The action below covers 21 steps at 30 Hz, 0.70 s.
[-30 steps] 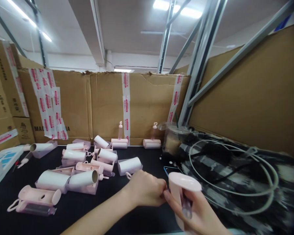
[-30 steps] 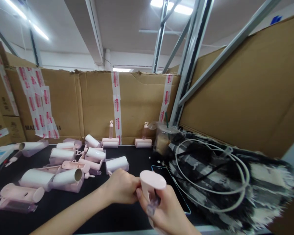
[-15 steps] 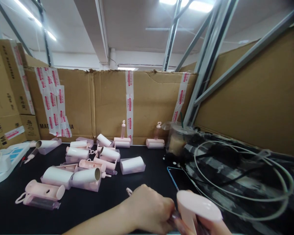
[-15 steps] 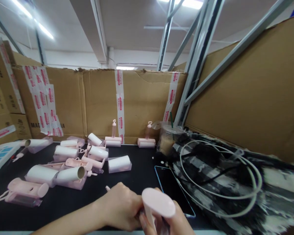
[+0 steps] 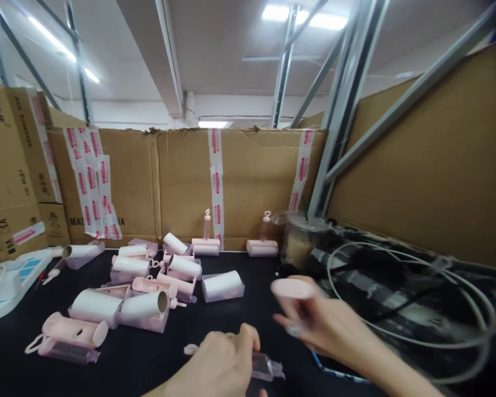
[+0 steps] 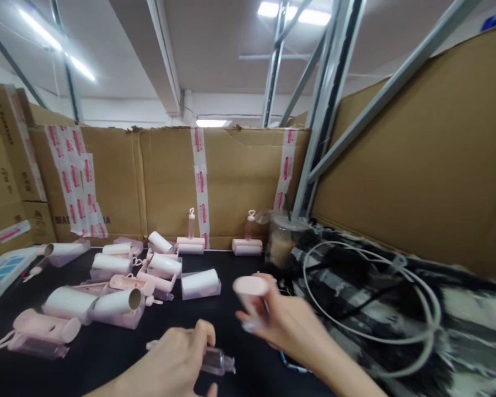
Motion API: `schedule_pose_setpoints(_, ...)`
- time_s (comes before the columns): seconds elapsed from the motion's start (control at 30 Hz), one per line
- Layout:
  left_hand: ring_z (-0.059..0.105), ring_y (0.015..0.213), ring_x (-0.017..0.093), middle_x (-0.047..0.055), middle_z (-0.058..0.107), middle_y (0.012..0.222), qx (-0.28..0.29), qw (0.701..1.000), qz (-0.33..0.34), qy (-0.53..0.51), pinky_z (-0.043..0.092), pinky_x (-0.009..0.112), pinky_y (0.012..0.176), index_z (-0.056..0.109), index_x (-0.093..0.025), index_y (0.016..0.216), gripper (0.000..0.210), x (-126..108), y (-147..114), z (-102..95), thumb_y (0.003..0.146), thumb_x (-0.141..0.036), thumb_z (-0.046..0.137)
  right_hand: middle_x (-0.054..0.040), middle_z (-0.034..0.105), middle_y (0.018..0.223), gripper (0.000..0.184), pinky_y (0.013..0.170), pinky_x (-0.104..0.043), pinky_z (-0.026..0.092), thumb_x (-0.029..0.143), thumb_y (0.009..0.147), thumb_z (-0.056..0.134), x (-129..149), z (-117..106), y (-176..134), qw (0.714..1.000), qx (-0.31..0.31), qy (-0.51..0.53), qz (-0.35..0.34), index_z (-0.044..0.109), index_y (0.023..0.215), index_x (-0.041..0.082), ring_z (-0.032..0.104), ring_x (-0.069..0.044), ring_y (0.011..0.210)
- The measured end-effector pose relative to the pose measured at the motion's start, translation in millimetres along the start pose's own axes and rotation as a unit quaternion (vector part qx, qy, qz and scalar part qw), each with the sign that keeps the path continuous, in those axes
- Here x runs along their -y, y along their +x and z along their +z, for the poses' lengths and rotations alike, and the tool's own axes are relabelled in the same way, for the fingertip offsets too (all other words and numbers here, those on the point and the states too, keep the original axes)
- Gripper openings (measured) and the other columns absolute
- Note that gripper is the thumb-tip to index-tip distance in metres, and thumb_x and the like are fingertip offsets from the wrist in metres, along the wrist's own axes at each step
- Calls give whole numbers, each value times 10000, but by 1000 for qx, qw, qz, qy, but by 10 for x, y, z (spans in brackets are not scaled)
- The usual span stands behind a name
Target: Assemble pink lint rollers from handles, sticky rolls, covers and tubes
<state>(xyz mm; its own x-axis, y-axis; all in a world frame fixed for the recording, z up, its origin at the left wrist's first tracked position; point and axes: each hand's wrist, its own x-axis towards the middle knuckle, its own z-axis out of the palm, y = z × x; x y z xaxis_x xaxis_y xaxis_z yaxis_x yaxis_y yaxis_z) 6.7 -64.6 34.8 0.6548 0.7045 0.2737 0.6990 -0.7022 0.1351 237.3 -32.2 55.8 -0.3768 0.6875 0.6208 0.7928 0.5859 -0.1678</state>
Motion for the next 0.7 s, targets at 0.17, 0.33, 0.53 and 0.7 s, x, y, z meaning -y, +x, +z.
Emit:
schedule_pose_setpoints(0.17,581,744,164,25,583,884,17,988,91,122,467,240,632,504,-209,961,122,103,-22,338,866,-241,436,-11,629,764,179,427,-212,321,316,709,631,221,599,610,957,197,-152,-148,535,816,210,623,-187,575)
schedule_pose_setpoints(0.33,590,893,167,58,589,1062,-35,982,108,149,498,239,702,474,-213,1095,215,199,-106,340,905,-240,376,-53,602,943,213,484,-227,377,359,733,623,292,864,621,946,211,-151,-195,585,876,205,623,-175,630)
schedule_pose_setpoints(0.53,448,1186,248,122,510,1247,-100,986,48,127,436,390,914,403,-297,1263,399,271,-36,510,885,-171,416,-77,526,1158,396,617,-253,440,418,782,561,-18,598,788,958,174,-106,-200,519,1137,246,624,-163,716)
schedule_pose_setpoints(0.7,170,1284,461,131,220,1452,-70,985,-157,36,241,717,867,284,-506,1287,589,228,76,783,821,-239,527,-80,534,1181,663,683,-288,457,583,660,607,-189,702,1072,962,212,-79,-150,476,1216,246,622,-247,880)
